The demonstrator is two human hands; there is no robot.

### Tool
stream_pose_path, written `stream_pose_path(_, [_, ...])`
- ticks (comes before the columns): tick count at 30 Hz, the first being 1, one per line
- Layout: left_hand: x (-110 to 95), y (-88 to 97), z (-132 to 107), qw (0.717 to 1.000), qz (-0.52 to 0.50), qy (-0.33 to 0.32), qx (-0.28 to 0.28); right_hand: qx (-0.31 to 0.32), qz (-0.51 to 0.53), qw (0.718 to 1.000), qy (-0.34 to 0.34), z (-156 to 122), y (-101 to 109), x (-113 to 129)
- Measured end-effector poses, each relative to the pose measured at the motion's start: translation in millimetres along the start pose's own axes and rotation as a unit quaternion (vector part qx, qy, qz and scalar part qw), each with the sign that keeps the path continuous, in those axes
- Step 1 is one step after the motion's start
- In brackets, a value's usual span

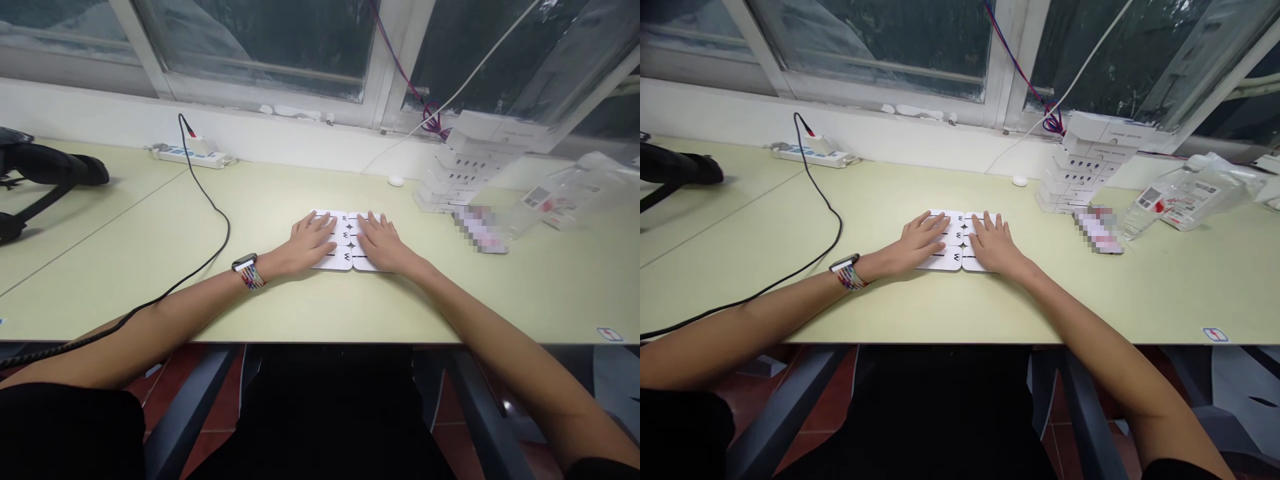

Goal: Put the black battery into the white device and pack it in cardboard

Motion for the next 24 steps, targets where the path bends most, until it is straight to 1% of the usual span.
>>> stream_pose_path(1, [3, 4.8, 0, 1.000, -0.017, 0.013, -0.011, -0.023, 0.007, 1.000, 0.017, -2, 2, 2])
stream_pose_path(2, [6, 9.9, 0, 0.999, -0.032, 0.019, -0.020, -0.051, 0.015, 0.997, 0.051, -6, 3, 6])
stream_pose_path(3, [10, 15.1, -1, 0.999, -0.043, 0.017, -0.027, -0.078, 0.022, 0.992, 0.100, -10, 4, 11])
stream_pose_path(4, [14, 19.8, -2, 0.998, -0.050, 0.012, -0.036, -0.100, 0.027, 0.982, 0.160, -15, 3, 18])
stream_pose_path(6, [21, 26.7, -5, 0.996, -0.060, 0.016, -0.061, -0.123, 0.032, 0.952, 0.278, -25, -3, 33])
stream_pose_path(7, [24, 28.4, -5, 0.995, -0.064, 0.029, -0.073, -0.126, 0.028, 0.939, 0.318, -29, -7, 40])
stream_pose_path(8, [25, 29.0, -6, 0.993, -0.068, 0.043, -0.083, -0.127, 0.022, 0.932, 0.339, -33, -11, 46])
stream_pose_path(10, [25, 28.1, -5, 0.991, -0.077, 0.060, -0.095, -0.128, 0.010, 0.928, 0.350, -38, -19, 55])
stream_pose_path(13, [18, 26.1, -4, 0.988, -0.091, 0.048, -0.112, -0.143, 0.002, 0.917, 0.373, -44, -23, 59])
stream_pose_path(15, [11, 26.4, -4, 0.988, -0.094, 0.028, -0.120, -0.153, -0.010, 0.897, 0.416, -47, -23, 60])
stream_pose_path(18, [2, 29.0, -6, 0.988, -0.092, -0.004, -0.125, -0.187, -0.053, 0.859, 0.474, -50, -23, 62])
stream_pose_path(20, [-3, 31.4, -9, 0.987, -0.097, -0.024, -0.128, -0.204, -0.058, 0.844, 0.493, -51, -24, 63])
stream_pose_path(21, [-6, 32.7, -10, 0.986, -0.100, -0.033, -0.131, -0.206, -0.041, 0.846, 0.489, -50, -25, 63])
stream_pose_path(22, [-8, 34.0, -11, 0.985, -0.103, -0.041, -0.134, -0.203, -0.008, 0.856, 0.475, -49, -26, 63])
stream_pose_path(24, [-13, 36.7, -13, 0.983, -0.107, -0.052, -0.141, -0.192, 0.081, 0.881, 0.426, -45, -27, 60])
Point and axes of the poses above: each hand's wrist, its own z-axis towards the middle knuckle, its own y-axis out of the back of the hand, x = y × z, the point moved 1 cm from there along z, towards the middle knuckle, and after that the axes turned 1 degree about y, right-handed, at the moved point
